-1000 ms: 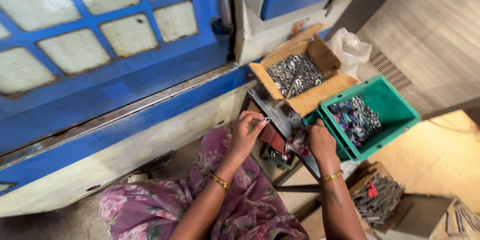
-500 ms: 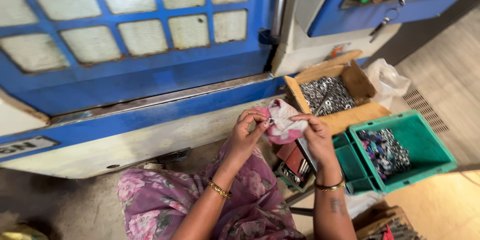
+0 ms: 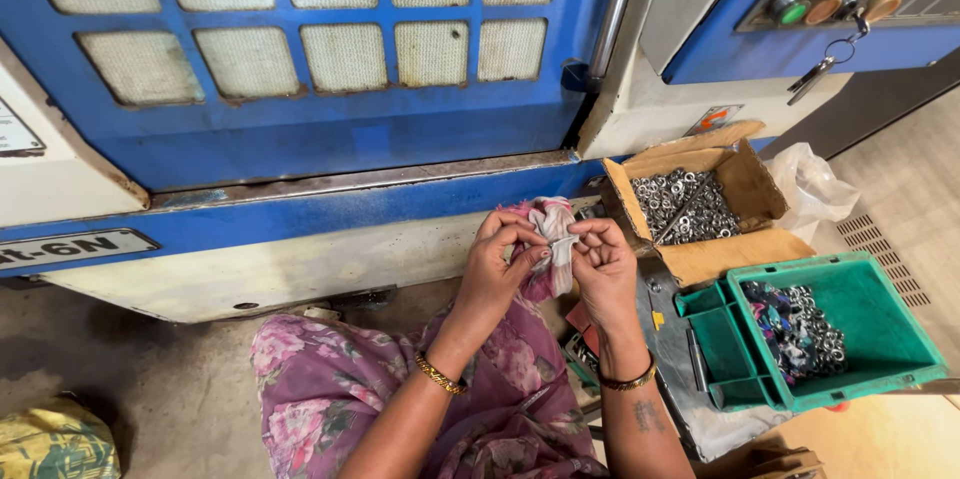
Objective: The person wipes the interior of a metalworking machine with a cloth, then uses a dial gauge to measure a small metal part. They place the part into the machine and wipe it again.
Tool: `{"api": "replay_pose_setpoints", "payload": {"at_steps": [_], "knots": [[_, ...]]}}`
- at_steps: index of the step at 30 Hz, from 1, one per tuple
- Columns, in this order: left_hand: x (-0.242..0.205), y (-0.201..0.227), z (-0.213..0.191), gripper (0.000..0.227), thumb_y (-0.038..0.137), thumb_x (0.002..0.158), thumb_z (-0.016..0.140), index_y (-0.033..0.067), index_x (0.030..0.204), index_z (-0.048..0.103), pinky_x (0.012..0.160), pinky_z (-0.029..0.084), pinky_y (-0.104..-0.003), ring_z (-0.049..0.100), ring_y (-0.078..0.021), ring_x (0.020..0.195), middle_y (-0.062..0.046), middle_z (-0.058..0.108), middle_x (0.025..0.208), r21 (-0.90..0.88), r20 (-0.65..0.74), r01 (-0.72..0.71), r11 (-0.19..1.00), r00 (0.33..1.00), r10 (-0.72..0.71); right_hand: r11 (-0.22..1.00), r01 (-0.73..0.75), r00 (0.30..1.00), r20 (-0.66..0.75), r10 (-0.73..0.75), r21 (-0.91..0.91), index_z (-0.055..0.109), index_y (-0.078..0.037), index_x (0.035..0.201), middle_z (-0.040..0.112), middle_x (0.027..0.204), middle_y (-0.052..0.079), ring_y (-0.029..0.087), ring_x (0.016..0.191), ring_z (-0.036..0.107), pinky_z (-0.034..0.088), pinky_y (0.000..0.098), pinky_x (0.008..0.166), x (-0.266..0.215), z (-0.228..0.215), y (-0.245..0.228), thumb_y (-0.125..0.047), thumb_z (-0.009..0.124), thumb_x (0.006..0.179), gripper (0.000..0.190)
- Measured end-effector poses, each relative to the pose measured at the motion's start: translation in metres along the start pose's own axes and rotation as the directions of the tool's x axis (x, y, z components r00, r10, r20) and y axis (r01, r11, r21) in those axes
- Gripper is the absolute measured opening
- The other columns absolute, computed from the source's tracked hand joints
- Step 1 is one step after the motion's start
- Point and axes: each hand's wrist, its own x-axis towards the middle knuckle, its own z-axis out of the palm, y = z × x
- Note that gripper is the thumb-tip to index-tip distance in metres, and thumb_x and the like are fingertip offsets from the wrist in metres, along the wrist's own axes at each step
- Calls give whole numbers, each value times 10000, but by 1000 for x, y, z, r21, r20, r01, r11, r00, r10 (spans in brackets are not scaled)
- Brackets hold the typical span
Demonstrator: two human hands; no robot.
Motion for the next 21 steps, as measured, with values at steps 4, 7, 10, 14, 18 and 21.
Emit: {"api": "replay_pose_setpoints", "payload": {"at_steps": [4,7,10,14,18,21], "knots": [[2,7,-1,403,303,850,834,44,1083,630,955,521,-342,617,-188,1076,-60,591,1145,-34,-88,-34,999,996,31,998,36,999,-23,-35,58,579,-3,1165,700,1069,80,88,944,672,538,189,809,0,8,-4,192,576,945,294],[-1,13,-4,600,299,807,835,3,1279,612,1007,458,-382,547,-256,1207,-123,546,1270,70,-40,-177,982,983,180,992,31,998,-64,-23,124,548,-15,1142,714,1062,105,115,925,691,563,215,785,-1,18,-6,160,603,954,263],[-4,16,1,491,272,800,861,23,1176,667,922,527,-331,637,-196,1078,-76,601,1166,13,-1,-120,993,993,120,982,52,995,-95,-35,184,518,-32,1142,718,1061,118,136,920,702,581,234,772,-2,26,-10,153,626,932,301],[-9,12,9,315,68,820,838,13,1104,712,765,550,-283,637,-156,894,-65,589,1057,16,-70,-44,999,996,45,954,80,996,-59,-65,288,493,-49,1167,722,1082,136,155,894,709,588,239,735,-2,33,-7,146,644,913,354],[-10,8,8,245,-80,829,768,15,1051,727,740,569,-266,668,-135,887,-53,601,1048,74,-137,-189,979,971,197,954,112,993,-62,-98,279,490,-43,1181,698,1120,122,152,976,706,590,245,826,-7,38,-1,127,658,945,336],[-12,9,3,245,-114,828,735,18,1035,728,712,563,-274,670,-136,885,-53,599,1049,105,-130,-207,973,967,220,955,135,990,-78,-119,263,501,-28,1186,695,1167,125,149,1029,699,585,250,877,-10,39,4,135,661,944,332]]}}
